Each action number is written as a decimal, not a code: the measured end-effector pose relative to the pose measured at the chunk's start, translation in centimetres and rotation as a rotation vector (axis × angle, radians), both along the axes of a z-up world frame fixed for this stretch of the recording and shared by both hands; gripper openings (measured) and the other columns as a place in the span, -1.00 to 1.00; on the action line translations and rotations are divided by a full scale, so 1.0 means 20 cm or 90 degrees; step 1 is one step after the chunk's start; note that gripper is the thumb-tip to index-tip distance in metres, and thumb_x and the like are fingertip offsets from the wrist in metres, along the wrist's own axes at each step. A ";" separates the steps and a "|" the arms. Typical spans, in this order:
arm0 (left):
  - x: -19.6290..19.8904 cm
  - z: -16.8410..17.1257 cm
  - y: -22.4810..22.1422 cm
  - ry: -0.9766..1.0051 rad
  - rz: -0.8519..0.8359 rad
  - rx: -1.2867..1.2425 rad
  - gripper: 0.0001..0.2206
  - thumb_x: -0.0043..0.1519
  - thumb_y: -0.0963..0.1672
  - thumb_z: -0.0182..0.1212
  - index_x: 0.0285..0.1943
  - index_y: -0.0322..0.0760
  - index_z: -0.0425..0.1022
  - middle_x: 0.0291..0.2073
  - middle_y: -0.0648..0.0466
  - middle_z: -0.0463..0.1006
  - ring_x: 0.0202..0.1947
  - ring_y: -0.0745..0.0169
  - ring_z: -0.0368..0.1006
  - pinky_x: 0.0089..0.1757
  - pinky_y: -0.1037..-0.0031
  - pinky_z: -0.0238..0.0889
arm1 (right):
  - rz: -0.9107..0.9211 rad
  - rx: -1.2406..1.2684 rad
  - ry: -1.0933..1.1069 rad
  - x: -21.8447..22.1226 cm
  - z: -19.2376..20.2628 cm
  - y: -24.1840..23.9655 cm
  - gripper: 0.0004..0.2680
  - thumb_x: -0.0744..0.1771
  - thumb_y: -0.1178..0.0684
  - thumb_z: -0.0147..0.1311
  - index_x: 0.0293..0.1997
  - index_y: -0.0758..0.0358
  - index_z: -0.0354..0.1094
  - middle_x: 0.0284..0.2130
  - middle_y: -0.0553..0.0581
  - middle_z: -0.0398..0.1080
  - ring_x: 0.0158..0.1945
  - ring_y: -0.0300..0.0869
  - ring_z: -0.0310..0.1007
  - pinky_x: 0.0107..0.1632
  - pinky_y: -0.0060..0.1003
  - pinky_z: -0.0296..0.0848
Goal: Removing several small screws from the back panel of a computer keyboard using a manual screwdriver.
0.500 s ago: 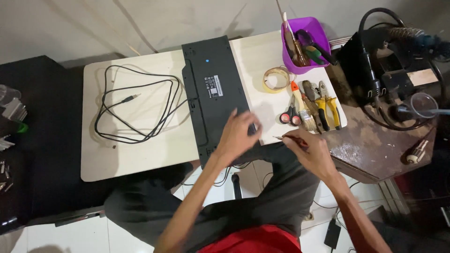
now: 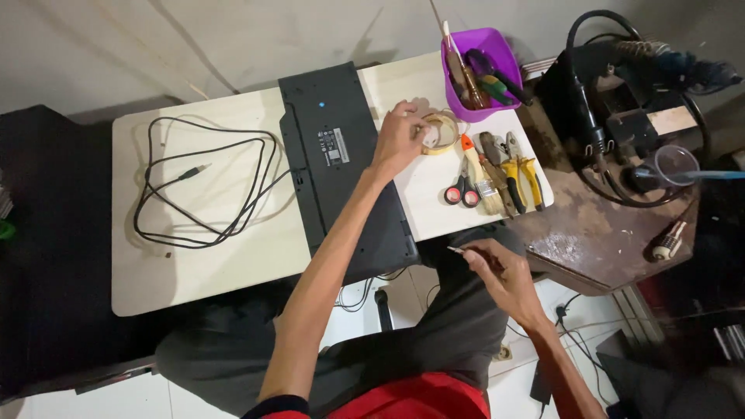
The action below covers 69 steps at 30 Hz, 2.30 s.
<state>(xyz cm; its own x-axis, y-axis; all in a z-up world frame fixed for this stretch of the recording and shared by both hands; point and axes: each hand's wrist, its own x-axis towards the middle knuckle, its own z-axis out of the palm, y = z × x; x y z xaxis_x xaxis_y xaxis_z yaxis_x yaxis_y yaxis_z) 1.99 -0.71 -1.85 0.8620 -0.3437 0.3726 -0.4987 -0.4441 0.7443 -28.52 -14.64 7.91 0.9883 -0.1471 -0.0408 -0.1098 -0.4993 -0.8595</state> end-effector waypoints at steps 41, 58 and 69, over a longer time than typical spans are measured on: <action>-1.21 0.27 0.89 -0.036 0.104 0.037 -0.81 0.10 -0.06 0.46 -0.17 -0.16 0.65 0.09 0.10 0.51 0.43 0.06 0.17 0.41 0.00 -0.37 | 0.333 -0.172 -0.150 0.33 0.23 0.63 -0.85 0.38 0.16 0.15 0.01 0.41 0.40 -0.33 0.44 0.47 -0.19 0.31 0.56 -0.14 0.16 0.58; -1.16 0.17 0.85 -0.031 0.079 0.054 -0.87 0.20 -0.06 0.30 -0.21 -0.13 0.65 0.07 0.10 0.52 0.38 0.09 0.25 0.40 -0.12 -0.43 | 0.344 -0.318 -0.231 0.36 0.10 0.64 -0.90 0.36 0.07 0.21 -0.15 0.26 0.44 -0.43 0.25 0.47 -0.39 0.02 0.57 -0.33 -0.22 0.61; -1.16 0.20 0.87 0.012 0.037 0.048 -0.84 0.15 -0.08 0.36 -0.15 -0.15 0.63 0.09 0.07 0.52 0.39 0.03 0.23 0.38 -0.14 -0.49 | 0.381 -0.288 -0.196 0.39 0.13 0.63 -0.90 0.34 0.12 0.23 -0.16 0.31 0.46 -0.44 0.34 0.49 -0.39 0.11 0.57 -0.38 -0.18 0.59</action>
